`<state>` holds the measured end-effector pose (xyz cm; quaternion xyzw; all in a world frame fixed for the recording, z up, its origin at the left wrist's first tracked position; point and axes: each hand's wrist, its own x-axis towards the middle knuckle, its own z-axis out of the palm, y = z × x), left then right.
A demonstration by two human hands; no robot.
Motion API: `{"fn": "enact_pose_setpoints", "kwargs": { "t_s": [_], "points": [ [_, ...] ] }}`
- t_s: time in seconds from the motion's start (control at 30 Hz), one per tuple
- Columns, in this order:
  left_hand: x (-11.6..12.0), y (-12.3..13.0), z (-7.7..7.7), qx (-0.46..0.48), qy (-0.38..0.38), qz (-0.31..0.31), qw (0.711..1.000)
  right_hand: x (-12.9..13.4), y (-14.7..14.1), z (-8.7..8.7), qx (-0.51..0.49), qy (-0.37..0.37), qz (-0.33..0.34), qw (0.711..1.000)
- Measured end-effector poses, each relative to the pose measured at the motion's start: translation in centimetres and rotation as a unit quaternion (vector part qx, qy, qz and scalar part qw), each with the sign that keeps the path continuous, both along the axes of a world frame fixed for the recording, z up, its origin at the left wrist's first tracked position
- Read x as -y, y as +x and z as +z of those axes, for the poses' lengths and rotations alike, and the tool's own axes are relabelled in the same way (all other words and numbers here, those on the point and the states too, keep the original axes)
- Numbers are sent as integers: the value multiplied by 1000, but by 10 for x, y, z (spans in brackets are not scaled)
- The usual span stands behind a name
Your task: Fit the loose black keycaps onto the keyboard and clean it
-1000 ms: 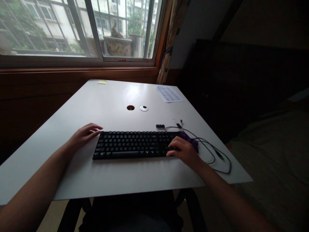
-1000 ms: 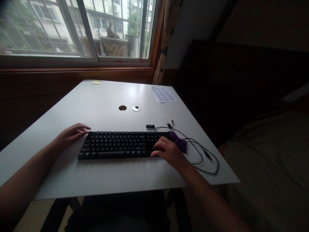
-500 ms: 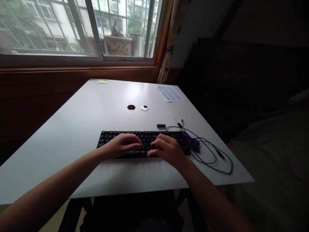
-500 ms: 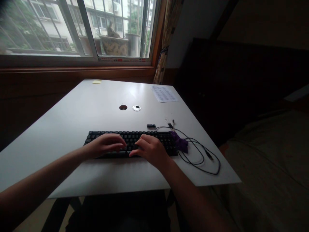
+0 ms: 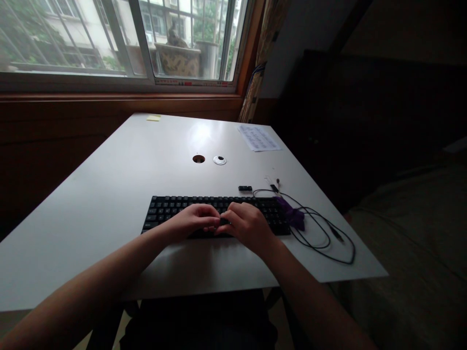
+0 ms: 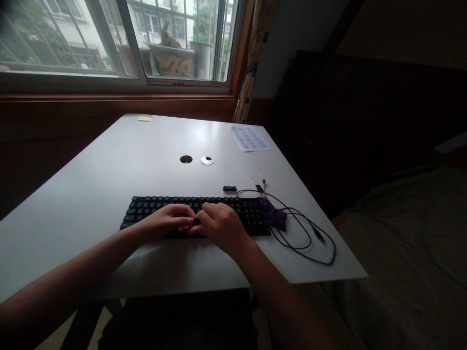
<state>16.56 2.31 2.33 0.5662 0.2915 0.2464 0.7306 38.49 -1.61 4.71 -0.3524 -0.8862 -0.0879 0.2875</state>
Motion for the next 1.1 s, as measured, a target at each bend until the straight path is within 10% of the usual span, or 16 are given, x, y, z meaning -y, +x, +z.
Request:
{"fn": "enact_pose_setpoints", "kwargs": {
  "t_s": [0.27,0.7,1.1],
  "points": [
    [0,-2,0,23,-27,58,998,4,22,2,-98,-49,-28,994],
    [1,2,-4,75,-78,95,990,25,173,-32,-140,-111,-427,886],
    [2,1,-4,22,-34,66,997,38,45,2,-257,-122,-193,939]
  ]
}}
